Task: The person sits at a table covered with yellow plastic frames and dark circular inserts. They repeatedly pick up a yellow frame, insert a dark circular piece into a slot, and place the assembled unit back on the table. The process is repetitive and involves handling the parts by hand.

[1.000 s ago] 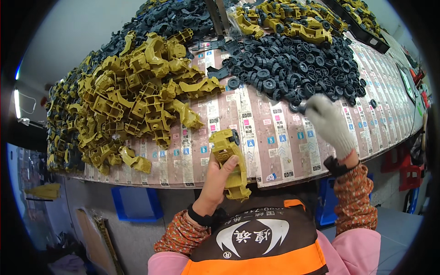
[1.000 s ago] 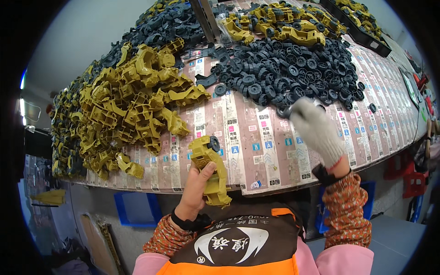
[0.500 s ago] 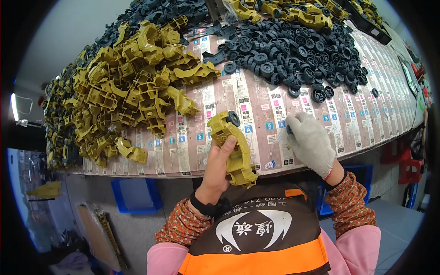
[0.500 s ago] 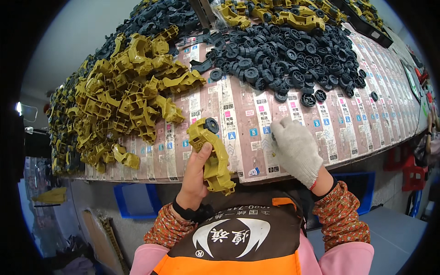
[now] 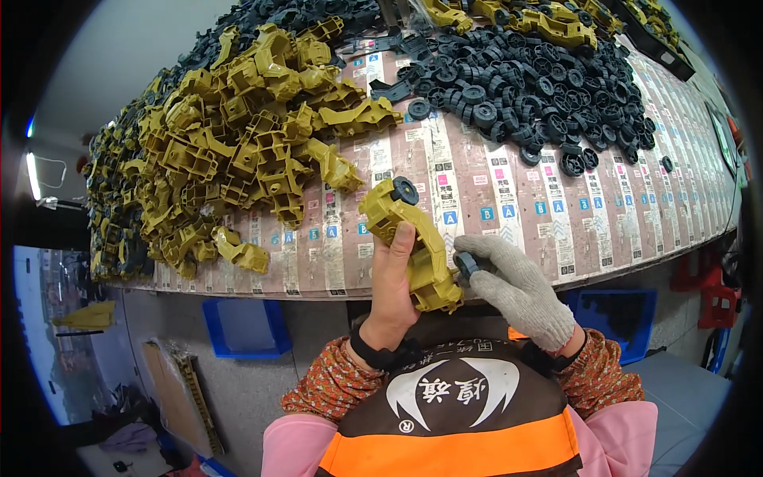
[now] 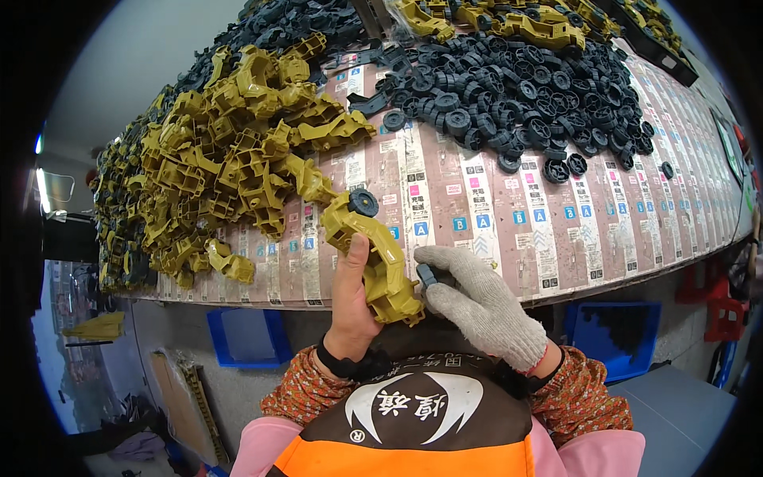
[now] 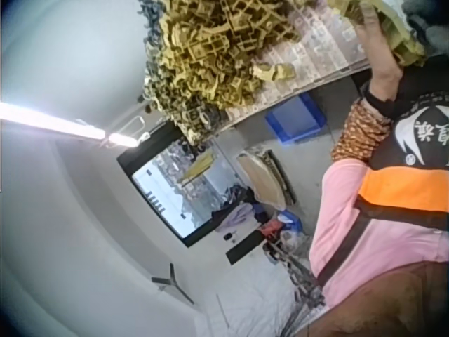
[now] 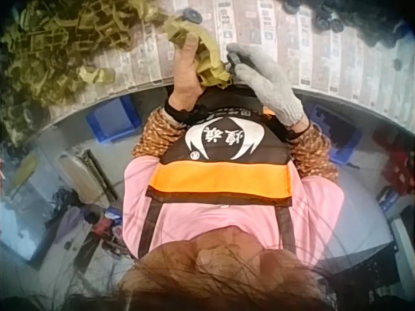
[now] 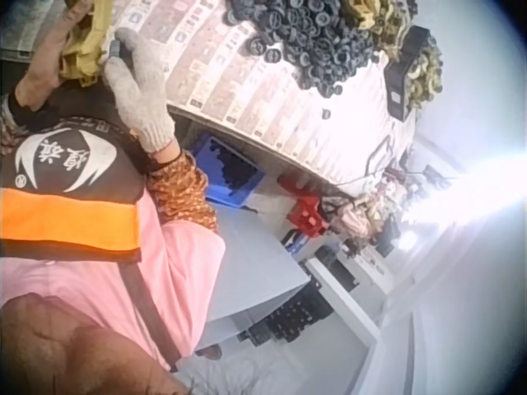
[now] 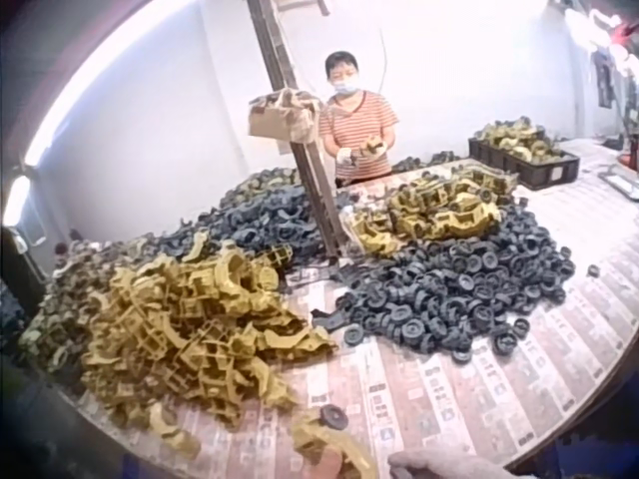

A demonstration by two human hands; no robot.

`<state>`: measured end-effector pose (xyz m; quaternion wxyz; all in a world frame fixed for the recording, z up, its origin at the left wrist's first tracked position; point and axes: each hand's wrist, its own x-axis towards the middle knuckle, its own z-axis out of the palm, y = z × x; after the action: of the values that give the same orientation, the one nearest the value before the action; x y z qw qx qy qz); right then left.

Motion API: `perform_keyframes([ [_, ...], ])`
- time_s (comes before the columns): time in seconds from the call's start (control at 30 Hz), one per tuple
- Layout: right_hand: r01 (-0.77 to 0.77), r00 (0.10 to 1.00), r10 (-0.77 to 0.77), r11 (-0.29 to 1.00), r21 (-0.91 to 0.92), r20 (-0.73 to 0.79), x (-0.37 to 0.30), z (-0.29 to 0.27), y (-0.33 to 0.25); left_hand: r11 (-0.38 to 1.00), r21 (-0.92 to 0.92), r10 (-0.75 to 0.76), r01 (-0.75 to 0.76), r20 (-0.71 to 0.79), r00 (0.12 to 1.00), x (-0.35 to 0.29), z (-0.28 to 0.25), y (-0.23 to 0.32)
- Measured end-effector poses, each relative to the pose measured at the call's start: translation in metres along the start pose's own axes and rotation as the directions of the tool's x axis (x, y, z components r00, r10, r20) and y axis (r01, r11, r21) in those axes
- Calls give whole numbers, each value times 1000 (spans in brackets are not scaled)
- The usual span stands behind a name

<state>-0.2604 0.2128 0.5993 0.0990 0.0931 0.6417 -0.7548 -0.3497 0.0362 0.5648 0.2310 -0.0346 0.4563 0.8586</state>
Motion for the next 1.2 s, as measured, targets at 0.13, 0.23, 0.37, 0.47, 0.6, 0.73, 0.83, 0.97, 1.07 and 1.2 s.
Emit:
perform_keyframes([
  [0.13,8,1000,-9,999,-40,-13,1,1,2,999,38,19,-20,16,1000,-3,1,-1],
  [0.23,6,996,0,997,76,-88,1,9,6,988,89,126,-124,-9,992,-2,5,-1],
  [0.37,152,969,-203,938,-312,-138,-5,15,9,961,176,222,-213,-32,975,-5,7,-2],
  [0.47,292,924,-380,784,-548,-51,-8,16,6,940,203,277,-273,9,961,-9,7,-2],
  [0.6,310,915,-403,667,-677,21,-13,23,3,893,226,380,-389,83,921,-10,4,-10],
  [0.73,311,921,-389,713,-628,15,-10,19,9,864,222,416,-451,188,890,-15,1,-17],
  [0.83,215,967,-250,712,-668,45,-9,13,-3,838,237,420,-491,294,858,-14,1,-17],
  [0.97,172,981,-175,631,-756,78,4,-13,-33,934,146,282,-325,257,924,1,3,-8],
  [1.07,167,885,-433,641,-750,-173,37,-67,-37,952,96,278,-292,137,951,11,5,5],
  [1.2,-100,736,-632,253,-962,-242,76,-130,-31,950,163,282,-266,-81,956,24,-15,24],
])
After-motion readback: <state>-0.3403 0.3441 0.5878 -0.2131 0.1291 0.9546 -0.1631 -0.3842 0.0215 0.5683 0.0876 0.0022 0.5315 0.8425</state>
